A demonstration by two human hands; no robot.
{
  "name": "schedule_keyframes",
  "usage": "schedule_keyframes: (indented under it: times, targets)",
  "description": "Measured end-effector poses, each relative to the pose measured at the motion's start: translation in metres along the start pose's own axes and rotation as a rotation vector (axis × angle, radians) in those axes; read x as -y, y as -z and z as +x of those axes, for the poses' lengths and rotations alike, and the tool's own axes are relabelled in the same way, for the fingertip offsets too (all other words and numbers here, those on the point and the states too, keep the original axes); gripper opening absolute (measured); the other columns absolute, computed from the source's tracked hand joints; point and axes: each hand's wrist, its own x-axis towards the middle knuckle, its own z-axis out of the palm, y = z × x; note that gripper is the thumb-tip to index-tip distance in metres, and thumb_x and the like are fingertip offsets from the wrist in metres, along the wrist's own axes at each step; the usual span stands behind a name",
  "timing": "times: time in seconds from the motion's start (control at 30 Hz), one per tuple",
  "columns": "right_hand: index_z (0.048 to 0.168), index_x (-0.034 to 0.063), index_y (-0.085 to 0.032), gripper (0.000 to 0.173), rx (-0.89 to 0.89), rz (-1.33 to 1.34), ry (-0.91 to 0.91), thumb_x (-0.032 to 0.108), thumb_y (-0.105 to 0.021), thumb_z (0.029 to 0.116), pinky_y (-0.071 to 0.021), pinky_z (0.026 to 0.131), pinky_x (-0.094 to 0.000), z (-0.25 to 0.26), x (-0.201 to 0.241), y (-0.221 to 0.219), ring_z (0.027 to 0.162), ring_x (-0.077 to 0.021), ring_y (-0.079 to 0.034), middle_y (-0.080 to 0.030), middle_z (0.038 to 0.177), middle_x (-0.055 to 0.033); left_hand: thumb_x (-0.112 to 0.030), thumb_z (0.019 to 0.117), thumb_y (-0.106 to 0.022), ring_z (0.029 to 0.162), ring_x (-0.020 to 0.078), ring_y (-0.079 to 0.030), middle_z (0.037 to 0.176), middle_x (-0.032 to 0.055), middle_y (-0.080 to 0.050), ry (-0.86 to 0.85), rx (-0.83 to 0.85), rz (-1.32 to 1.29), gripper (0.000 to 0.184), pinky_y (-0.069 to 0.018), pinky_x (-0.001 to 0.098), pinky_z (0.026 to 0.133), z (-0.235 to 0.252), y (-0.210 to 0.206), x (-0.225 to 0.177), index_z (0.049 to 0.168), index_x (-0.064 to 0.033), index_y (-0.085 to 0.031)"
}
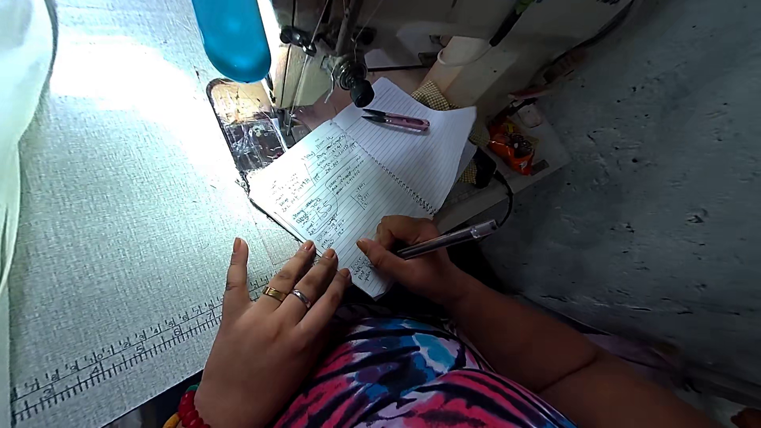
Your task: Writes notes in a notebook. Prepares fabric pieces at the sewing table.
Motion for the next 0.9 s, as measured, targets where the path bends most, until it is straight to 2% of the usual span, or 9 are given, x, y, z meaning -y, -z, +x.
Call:
schedule_keyframes:
  times: [0.4,0.57,0.9]
  targets:
    - [0.064,0.0062,-0.048,0.03,0.002,-0.026,0.029,0.002,-0.065,0.0898,-0.0385,0.05,-0.0131,0.0002,-0.001,0.0004,0.055,0.0003,-0.048,-0.049,0.06,0.0013,-0.029,0.1052,-0.047,0.134,0.0269,-0.058,0.139,-0.0012,-0.066,0.001,0.0,0.001,0.034,-0.0242,0.0767,0.109,0.0006,0.0002,-0.0001,0.132,-0.0256,-0.067]
    - [0.066,0.0088,-0.047,0.03,-0.017,0.047,-0.036,0.002,-0.064,0.0908,-0.0388,0.049,-0.0122,0.0023,0.0001,0.0054,0.053,0.0007,-0.046,-0.046,0.06,0.0036,-0.029,0.1052,-0.047,0.134,0.0265,-0.058,0.139,-0.0011,-0.066,-0.002,0.0,0.007,0.034,-0.0239,0.0763,0.11,-0.0003,0.0001,0.0004,0.133,-0.0263,-0.067]
    - [0.064,0.0067,-0.048,0.03,0.005,-0.006,0.006,0.001,-0.062,0.0903,-0.0376,0.049,-0.0127,0.0014,-0.0013,0.0033,0.054,0.0005,-0.046,-0.047,0.06,0.0021,-0.029,0.105,-0.047,0.134,0.0265,-0.058,0.139,-0.0014,-0.066,0.0,-0.007,0.001,0.034,-0.0245,0.0763,0.11,0.0002,-0.0002,0.0001,0.132,-0.0259,-0.068]
